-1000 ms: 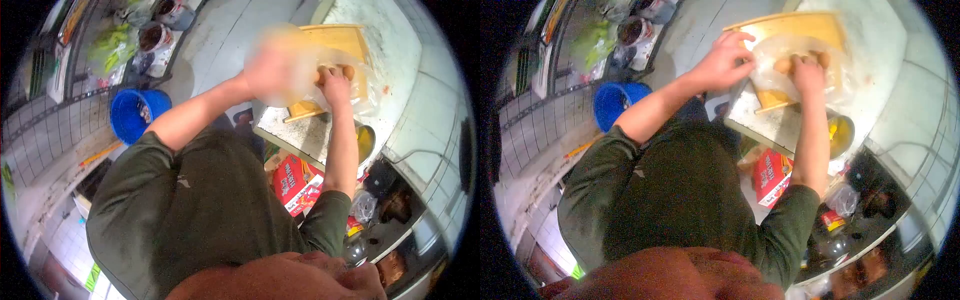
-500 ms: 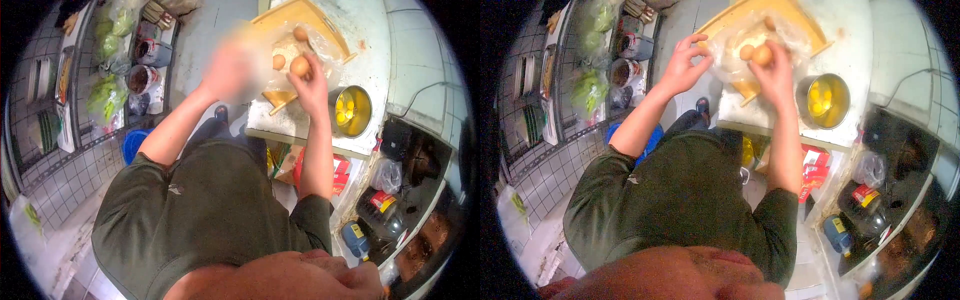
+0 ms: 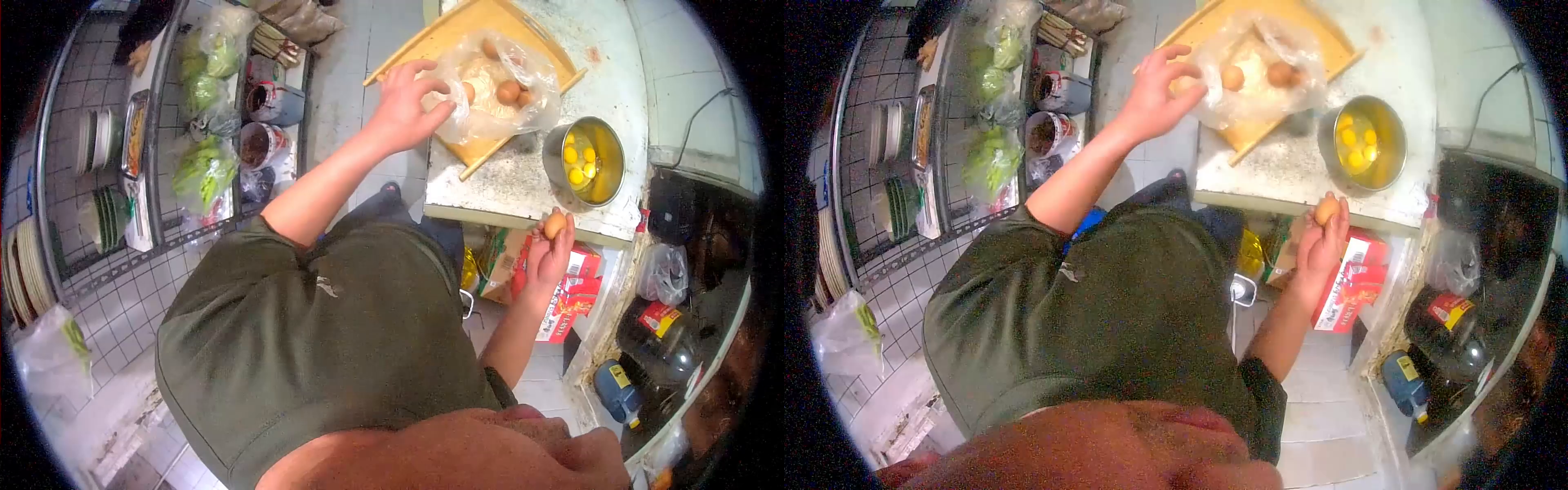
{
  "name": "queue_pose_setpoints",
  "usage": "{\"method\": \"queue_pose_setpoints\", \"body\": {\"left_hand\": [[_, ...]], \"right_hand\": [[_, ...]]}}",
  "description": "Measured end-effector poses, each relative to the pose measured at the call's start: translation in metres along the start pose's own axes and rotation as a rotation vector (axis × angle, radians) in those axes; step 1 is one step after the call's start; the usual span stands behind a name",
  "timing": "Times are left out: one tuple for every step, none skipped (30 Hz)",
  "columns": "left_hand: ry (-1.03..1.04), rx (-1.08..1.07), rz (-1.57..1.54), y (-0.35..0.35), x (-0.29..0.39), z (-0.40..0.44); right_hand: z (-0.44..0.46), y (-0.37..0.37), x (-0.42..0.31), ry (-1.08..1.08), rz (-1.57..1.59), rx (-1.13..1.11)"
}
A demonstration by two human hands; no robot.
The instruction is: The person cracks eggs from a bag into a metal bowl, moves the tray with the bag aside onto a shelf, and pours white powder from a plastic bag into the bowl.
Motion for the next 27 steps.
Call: {"method": "queue_pose_setpoints", "body": {"left_hand": [[0.017,0.001,0.006,0.0,0.003,0.0],[0.022,0.003,-0.006,0.001,0.004,0.0],[0.026,0.004,-0.019,0.003,0.004,0.001],[0.028,0.004,-0.034,0.004,0.004,0.0],[0.035,0.006,-0.036,0.004,0.004,0.0],[0.041,0.009,-0.037,0.004,0.003,0.0],[0.042,0.013,-0.038,0.003,0.002,-0.002],[0.043,0.018,-0.037,0.003,0.002,-0.003],[0.044,0.023,-0.033,0.001,0.001,-0.004],[0.042,0.029,-0.028,-0.001,0.0,-0.005],[0.037,0.029,-0.029,-0.002,0.0,-0.006],[0.032,0.029,-0.028,-0.005,0.001,-0.007],[0.028,0.028,-0.028,-0.007,0.001,-0.008],[0.032,0.033,-0.022,-0.009,-0.001,-0.009],[0.035,0.036,-0.017,-0.01,-0.003,-0.009],[0.04,0.035,-0.014,-0.01,-0.005,-0.01],[0.049,0.046,-0.006,-0.011,-0.007,-0.01],[0.064,0.05,-0.006,-0.012,-0.01,-0.009],[0.08,0.048,-0.01,-0.011,-0.01,-0.009],[0.083,0.048,0.008,-0.011,-0.008,-0.012],[0.086,0.054,0.029,-0.013,-0.006,-0.012],[0.091,0.068,0.054,-0.016,-0.004,-0.01],[0.093,0.055,0.052,-0.017,-0.003,-0.009],[0.094,0.046,0.051,-0.019,-0.001,-0.009],[0.093,0.037,0.052,-0.02,0.001,-0.009],[0.097,0.032,0.044,-0.02,0.004,-0.008],[0.101,0.028,0.036,-0.02,0.007,-0.007]], "right_hand": [[-0.004,-0.004,-0.001,-0.008,0.003,-0.005],[-0.008,-0.008,-0.002,-0.019,0.006,-0.007],[-0.012,-0.01,-0.004,-0.03,0.008,-0.007],[-0.014,-0.013,-0.005,-0.044,0.02,0.005],[-0.015,-0.015,-0.005,-0.059,0.031,0.016],[-0.017,-0.016,-0.007,-0.072,0.041,0.027],[-0.02,-0.017,-0.009,-0.079,0.02,0.022],[-0.022,-0.016,-0.011,-0.086,-0.001,0.015],[-0.023,-0.015,-0.012,-0.092,-0.021,0.006],[-0.024,-0.016,-0.011,-0.087,-0.027,0.026],[-0.023,-0.018,-0.01,-0.081,-0.033,0.044],[-0.022,-0.021,-0.008,-0.075,-0.038,0.061],[-0.02,-0.026,-0.004,-0.066,-0.033,0.054],[-0.017,-0.033,0.0,-0.057,-0.026,0.047],[-0.016,-0.034,0.001,-0.049,-0.02,0.043],[-0.015,-0.034,0.002,-0.05,0.004,0.03],[-0.014,-0.036,0.005,-0.052,0.029,0.025],[-0.015,-0.037,0.005,-0.061,0.054,0.03],[-0.016,-0.036,0.004,-0.07,0.051,0.038],[-0.016,-0.035,0.004,-0.096,0.034,0.006],[-0.015,-0.034,0.002,-0.121,0.016,-0.031],[-0.015,-0.03,0.0,-0.137,-0.022,0.007],[-0.015,-0.029,-0.001,-0.147,-0.056,0.014],[-0.014,-0.028,-0.003,-0.155,-0.09,0.018],[-0.013,-0.027,-0.004,-0.161,-0.125,0.02],[-0.014,-0.027,-0.006,-0.173,-0.136,0.073],[-0.01,-0.034,-0.006,-0.196,-0.265,0.131]]}}
Point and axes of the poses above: each hand's wrist, its own z-axis towards the middle knuckle, its own y-axis out of the palm, x = y × z, the point moved 5 cm from there along z, towards the middle knuckle, and after that the axes turned 1 degree about y, right-handed, at the moved point
